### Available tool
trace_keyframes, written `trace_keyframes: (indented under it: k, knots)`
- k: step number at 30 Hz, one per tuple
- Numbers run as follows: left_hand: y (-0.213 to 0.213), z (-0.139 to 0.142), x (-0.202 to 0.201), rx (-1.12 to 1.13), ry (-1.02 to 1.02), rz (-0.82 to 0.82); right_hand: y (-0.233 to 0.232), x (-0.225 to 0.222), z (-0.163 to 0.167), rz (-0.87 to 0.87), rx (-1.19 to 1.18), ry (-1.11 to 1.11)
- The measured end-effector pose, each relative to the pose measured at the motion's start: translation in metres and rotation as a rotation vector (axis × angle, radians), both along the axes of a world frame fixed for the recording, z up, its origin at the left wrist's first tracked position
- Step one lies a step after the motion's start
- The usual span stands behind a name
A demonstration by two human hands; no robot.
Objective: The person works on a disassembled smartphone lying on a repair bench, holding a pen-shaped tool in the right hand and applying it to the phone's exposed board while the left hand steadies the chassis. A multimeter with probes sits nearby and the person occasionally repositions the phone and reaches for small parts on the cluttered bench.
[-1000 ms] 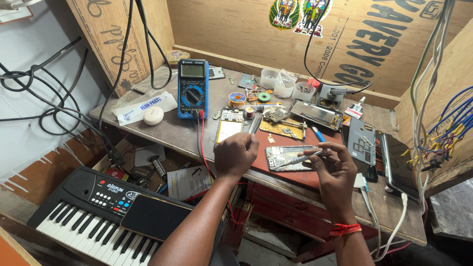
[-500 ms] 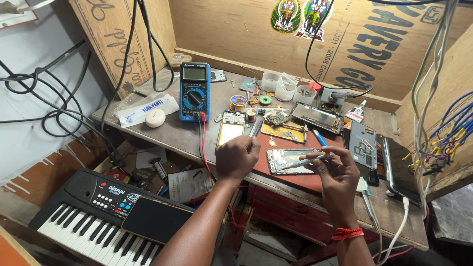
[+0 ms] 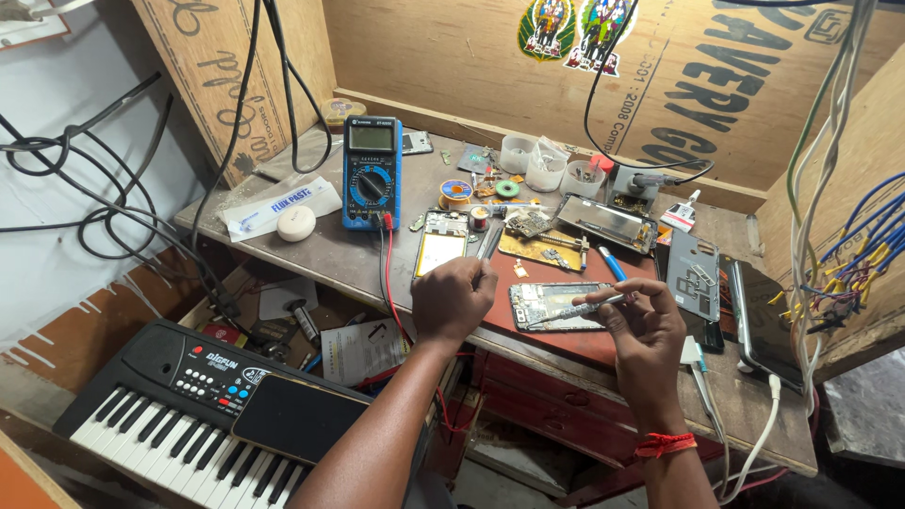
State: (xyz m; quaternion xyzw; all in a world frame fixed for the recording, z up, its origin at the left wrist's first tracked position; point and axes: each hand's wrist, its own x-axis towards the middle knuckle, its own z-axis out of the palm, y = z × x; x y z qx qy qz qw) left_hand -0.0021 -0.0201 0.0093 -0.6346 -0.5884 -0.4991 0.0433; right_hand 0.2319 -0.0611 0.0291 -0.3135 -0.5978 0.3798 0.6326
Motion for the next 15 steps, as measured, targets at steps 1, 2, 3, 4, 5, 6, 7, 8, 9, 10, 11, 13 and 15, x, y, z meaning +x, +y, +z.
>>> trace_keyframes:
  k: [1,2,3,4,5,6,7,8,9,10,11,13,15]
  knots:
    - [0.0001,0.0002,0.0003,0.010,-0.002,-0.007,0.0002,0.0000,0.0001,0.001,0.009,-0.003]
    - [-0.0004,-0.0002,0.0007,0.019,-0.005,-0.014,-0.0002,0.0004,0.0002,0.002,0.016,-0.007]
    - [-0.0007,-0.0003,0.0002,0.028,-0.007,-0.020,-0.0002,0.0000,0.0002,0.005,0.024,-0.009]
    - [-0.0005,-0.0002,-0.0003,0.025,-0.001,-0.013,-0.0002,-0.0006,0.0002,0.004,0.017,-0.008]
    - [0.0002,0.0002,0.0005,0.022,0.004,-0.006,-0.0003,-0.0003,0.0006,0.003,0.011,-0.007]
    - [0.0003,0.0002,0.0007,0.018,0.010,0.001,-0.0005,-0.0004,0.0006,0.002,0.003,-0.005]
    - [0.0001,0.0000,0.0007,0.015,0.009,0.003,-0.0009,-0.0004,0.0006,-0.001,0.008,-0.014]
    - [0.0005,0.0000,0.0004,0.012,0.009,0.006,-0.0007,-0.0006,0.0006,-0.004,0.013,-0.022]
    - [0.0005,-0.0001,0.0005,0.009,0.009,0.008,-0.0005,-0.0004,0.0007,-0.006,0.017,-0.029]
    - [-0.0011,-0.0014,0.0010,0.017,0.010,0.006,-0.0022,-0.0001,-0.0002,-0.010,0.014,-0.030]
    - [0.0010,-0.0005,0.0014,0.035,0.011,0.005,-0.0006,0.0003,0.0004,-0.012,0.020,-0.031]
    - [-0.0003,-0.0016,0.0010,0.042,0.013,0.004,-0.0014,-0.0001,-0.0004,-0.009,0.016,-0.029]
    - [0.0012,-0.0005,0.0002,0.044,0.014,0.005,0.0012,-0.0006,0.0010,0.004,0.020,-0.025]
